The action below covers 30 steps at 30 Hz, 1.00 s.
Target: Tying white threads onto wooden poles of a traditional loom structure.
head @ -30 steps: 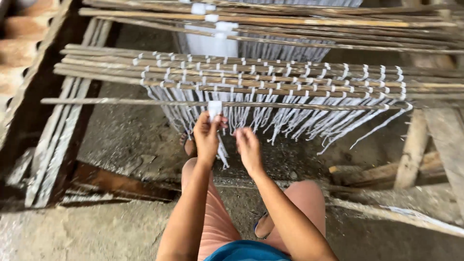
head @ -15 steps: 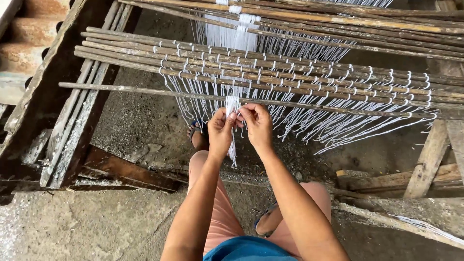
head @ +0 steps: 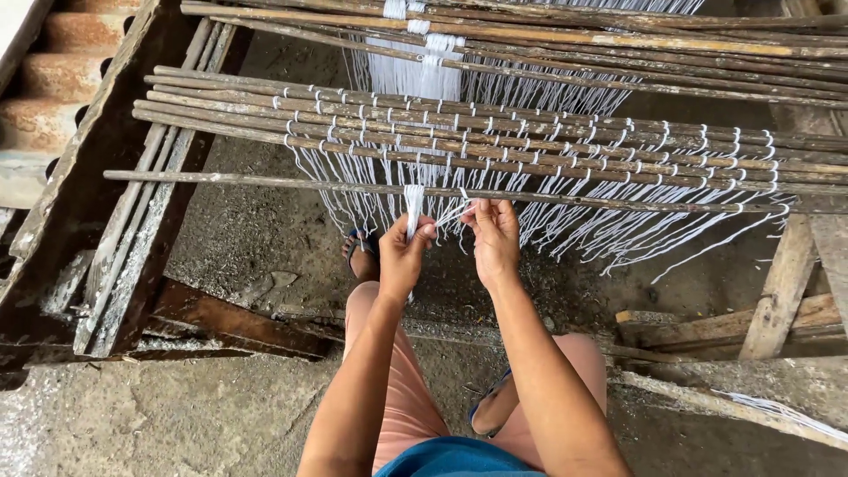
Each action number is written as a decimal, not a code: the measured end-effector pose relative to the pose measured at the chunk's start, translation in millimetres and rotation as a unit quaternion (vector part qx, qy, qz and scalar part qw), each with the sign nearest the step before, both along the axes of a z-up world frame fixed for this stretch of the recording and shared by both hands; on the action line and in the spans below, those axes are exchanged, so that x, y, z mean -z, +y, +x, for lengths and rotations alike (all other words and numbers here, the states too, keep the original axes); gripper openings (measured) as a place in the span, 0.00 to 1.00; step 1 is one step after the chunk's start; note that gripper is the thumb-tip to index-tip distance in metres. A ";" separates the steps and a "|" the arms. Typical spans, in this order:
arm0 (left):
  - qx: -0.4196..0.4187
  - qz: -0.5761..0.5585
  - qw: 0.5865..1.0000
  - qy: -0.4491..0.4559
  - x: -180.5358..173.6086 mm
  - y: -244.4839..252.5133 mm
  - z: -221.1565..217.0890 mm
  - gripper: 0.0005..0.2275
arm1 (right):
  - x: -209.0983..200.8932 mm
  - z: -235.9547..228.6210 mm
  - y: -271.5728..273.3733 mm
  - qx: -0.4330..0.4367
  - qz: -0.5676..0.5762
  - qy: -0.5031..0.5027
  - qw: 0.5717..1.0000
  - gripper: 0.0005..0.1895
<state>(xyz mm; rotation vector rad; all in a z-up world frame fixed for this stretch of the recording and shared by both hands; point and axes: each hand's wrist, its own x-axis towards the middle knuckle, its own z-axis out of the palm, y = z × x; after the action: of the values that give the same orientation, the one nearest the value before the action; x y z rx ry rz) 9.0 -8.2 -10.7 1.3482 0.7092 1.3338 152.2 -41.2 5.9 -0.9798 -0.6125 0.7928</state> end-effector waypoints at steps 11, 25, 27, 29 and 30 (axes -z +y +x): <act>0.000 0.012 0.996 0.087 11.0 3.9 5.0 0.05 | 0.3 -4.5 -11.3 -0.018 0.036 -0.012 0.999 0.08; 0.121 -0.013 0.982 0.147 17.2 16.4 -5.4 0.05 | 33.0 7.1 4.2 -0.075 -0.030 -0.164 0.983 0.02; 0.130 -0.014 0.979 0.159 17.0 16.3 -5.7 0.05 | 26.1 6.6 -1.3 -0.022 -0.035 -0.159 0.986 0.03; 0.126 -0.007 0.977 0.170 16.2 18.5 -8.5 0.05 | 24.1 9.3 -1.9 -0.020 -0.036 -0.114 0.993 0.03; 0.120 0.000 0.976 0.181 16.4 18.6 -10.2 0.05 | 23.6 10.4 -3.4 -0.019 -0.037 -0.069 0.997 0.04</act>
<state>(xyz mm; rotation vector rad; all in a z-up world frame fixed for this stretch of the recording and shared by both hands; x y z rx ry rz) -1.2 10.4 -27.1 1.6410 0.7596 0.9064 162.6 -44.6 -17.7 -1.0990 -0.7272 0.7903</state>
